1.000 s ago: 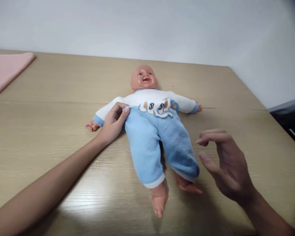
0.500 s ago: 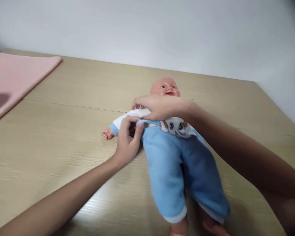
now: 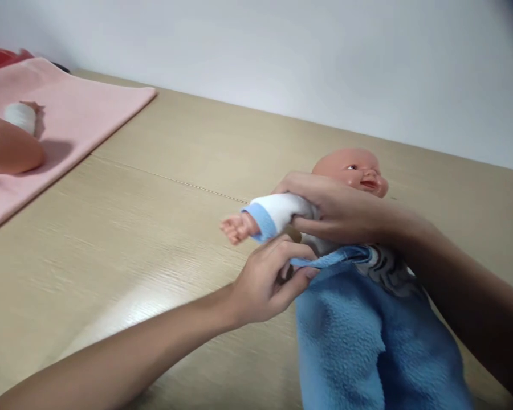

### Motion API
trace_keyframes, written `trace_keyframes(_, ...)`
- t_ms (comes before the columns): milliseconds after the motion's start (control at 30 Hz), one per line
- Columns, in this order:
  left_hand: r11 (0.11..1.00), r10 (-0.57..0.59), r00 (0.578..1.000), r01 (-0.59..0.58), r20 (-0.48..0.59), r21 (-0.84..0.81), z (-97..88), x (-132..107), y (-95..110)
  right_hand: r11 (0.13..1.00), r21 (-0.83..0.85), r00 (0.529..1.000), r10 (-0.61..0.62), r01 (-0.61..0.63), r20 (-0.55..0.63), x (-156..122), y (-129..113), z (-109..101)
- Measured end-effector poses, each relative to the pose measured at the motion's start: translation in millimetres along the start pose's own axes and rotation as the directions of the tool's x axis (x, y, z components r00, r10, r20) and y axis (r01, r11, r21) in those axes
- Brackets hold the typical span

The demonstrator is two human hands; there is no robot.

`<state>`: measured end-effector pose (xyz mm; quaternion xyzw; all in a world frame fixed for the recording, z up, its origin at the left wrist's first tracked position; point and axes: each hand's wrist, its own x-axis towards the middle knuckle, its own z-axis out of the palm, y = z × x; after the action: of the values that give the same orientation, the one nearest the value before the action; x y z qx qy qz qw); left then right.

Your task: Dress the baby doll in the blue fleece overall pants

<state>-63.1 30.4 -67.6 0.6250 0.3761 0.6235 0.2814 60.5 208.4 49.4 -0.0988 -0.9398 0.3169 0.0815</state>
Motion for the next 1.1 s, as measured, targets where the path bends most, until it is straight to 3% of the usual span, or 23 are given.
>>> trace_keyframes(100, 0.997, 0.061, 0.996, -0.063, 0.058, 0.034, -0.6, 2, 2, 0.991, 0.127, 0.999, 0.030, -0.035, 0.042, -14, -2, -7)
trace_keyframes(200, 0.964, 0.217, 0.966, -0.235, 0.139, 0.125, -4.9, 6, 5, 0.973, 0.232, 0.997, -0.011, -0.006, 0.073, -26, 7, -10)
trace_keyframes(333, 0.843, 0.466, 0.875, -0.485, 0.134, 0.232, -11.7, 4, 11, 0.965, 0.245, 0.993, -0.107, 0.091, 0.054, -35, 25, -8)
trace_keyframes(400, 0.858, 0.462, 0.884, -0.466, 0.073, 0.216, -11.3, 2, 14, 0.965, 0.213, 0.984, -0.168, 0.152, 0.062, -35, 31, -5)
trace_keyframes(500, 0.929, 0.367, 0.922, -0.356, -0.124, 0.097, -4.4, -2, 16, 0.957, 0.177, 0.964, -0.249, 0.230, 0.092, -33, 32, -1)
trace_keyframes(600, 0.955, 0.200, 0.945, -0.247, -0.260, -0.166, 3.0, -3, 18, 0.957, 0.171, 0.963, -0.252, 0.234, 0.097, -31, 29, 0)
trace_keyframes(700, 0.923, -0.014, 0.970, -0.080, -0.242, -0.376, 2.9, 1, 23, 0.959, 0.177, 0.964, -0.242, 0.221, 0.108, -31, 27, 0)
trace_keyframes(833, 0.914, -0.099, 0.974, 0.007, -0.206, -0.407, -7.3, 17, 29, 0.959, 0.193, 0.964, -0.233, 0.206, 0.129, -31, 26, 2)
trace_keyframes(900, 0.888, -0.231, 0.952, 0.121, -0.203, -0.443, -13.1, 26, 26, 0.960, 0.187, 0.962, -0.236, 0.209, 0.138, -31, 24, 3)
trace_keyframes(1000, 0.765, -0.507, 0.857, 0.396, -0.095, -0.507, -20.2, 37, 12, 0.969, 0.164, 0.961, -0.216, 0.188, 0.175, -30, 20, 4)
trace_keyframes(1033, 0.746, -0.551, 0.831, 0.452, -0.074, -0.489, -22.0, 39, 6, 0.972, 0.161, 0.962, -0.198, 0.169, 0.189, -31, 19, 3)
trace_keyframes(1100, 0.782, -0.561, 0.821, 0.485, -0.103, -0.392, -24.7, 40, -3, 0.978, 0.181, 0.964, -0.143, 0.103, 0.223, -32, 17, -2)
